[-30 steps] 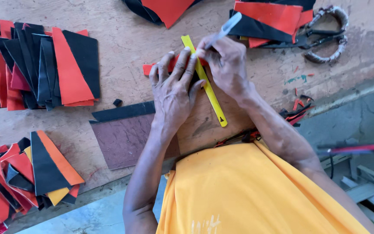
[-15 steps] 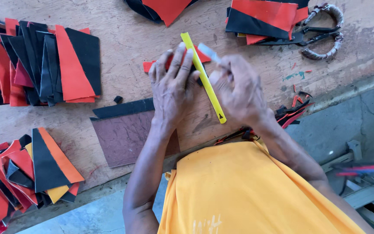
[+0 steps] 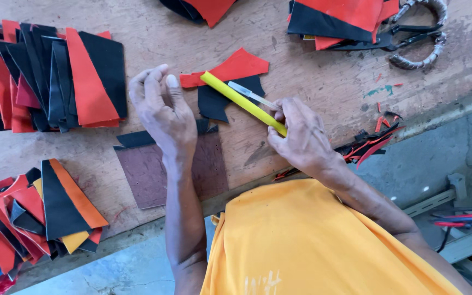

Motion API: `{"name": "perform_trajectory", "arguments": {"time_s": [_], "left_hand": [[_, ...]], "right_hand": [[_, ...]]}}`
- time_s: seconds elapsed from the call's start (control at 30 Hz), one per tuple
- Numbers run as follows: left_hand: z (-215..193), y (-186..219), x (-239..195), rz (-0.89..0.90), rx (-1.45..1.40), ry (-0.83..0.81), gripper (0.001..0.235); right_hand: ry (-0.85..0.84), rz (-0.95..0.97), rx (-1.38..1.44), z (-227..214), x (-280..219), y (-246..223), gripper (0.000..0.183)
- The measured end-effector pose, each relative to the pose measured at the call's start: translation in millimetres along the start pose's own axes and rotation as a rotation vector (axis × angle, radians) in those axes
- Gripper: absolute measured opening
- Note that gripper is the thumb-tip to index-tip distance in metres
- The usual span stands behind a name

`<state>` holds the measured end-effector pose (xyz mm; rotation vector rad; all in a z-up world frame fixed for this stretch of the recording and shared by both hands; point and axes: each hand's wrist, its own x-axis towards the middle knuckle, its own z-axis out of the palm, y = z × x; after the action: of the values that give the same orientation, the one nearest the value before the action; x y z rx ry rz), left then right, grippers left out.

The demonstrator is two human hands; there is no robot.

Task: The person uses a yellow ruler and a white marker to draw straight lines on stacked red and black fabric pieces. They repeatedly align the ruler, mark the fabric, and move to the next piece, working at a wooden table with scissors and fabric scraps nearby.

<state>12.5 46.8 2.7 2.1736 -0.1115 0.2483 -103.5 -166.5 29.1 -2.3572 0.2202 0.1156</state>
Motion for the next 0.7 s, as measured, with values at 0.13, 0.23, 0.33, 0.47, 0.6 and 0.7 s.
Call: {"name": "perform_trajectory", "arguments": {"time_s": [0.13, 0.23, 0.33, 0.47, 0.6, 0.7], "left_hand": [[-3.5, 1.2, 1.9, -0.023, -0.005, -0.013, 0.015], [-4.6, 1.6, 1.5, -0.054, -0.004, -0.028, 0.014], [-5.4, -1.0, 1.3, -0.06, 0.002, -0.019, 0.014], [-5.1, -4.3, 1.8, 0.024, 0.085, -0.004, 0.015], [-6.6, -2.6, 3.1, -0.004, 0.118, -0.039, 0.014], [-11.0, 1.3, 4.5, -0.092, -0.005, -0.135, 0.024]], "right_hand": [[0.015, -0.069, 0.011, -1.4, -3.7, 0.9, 0.031], [0.014, -0.083, -0.046, -4.6, -2.4, 1.1, 0.027], [0.019, -0.031, 0.004, -14.9, 4.6, 6.3, 0.025], [0.006, 0.003, 0.087, -33.6, 19.1, 22.4, 0.023], [-0.06, 0.22, 0.254, -40.8, 23.5, 40.0, 0.021], [-0.071, 0.243, 0.481, -35.3, 25.3, 55.7, 0.021]]}}
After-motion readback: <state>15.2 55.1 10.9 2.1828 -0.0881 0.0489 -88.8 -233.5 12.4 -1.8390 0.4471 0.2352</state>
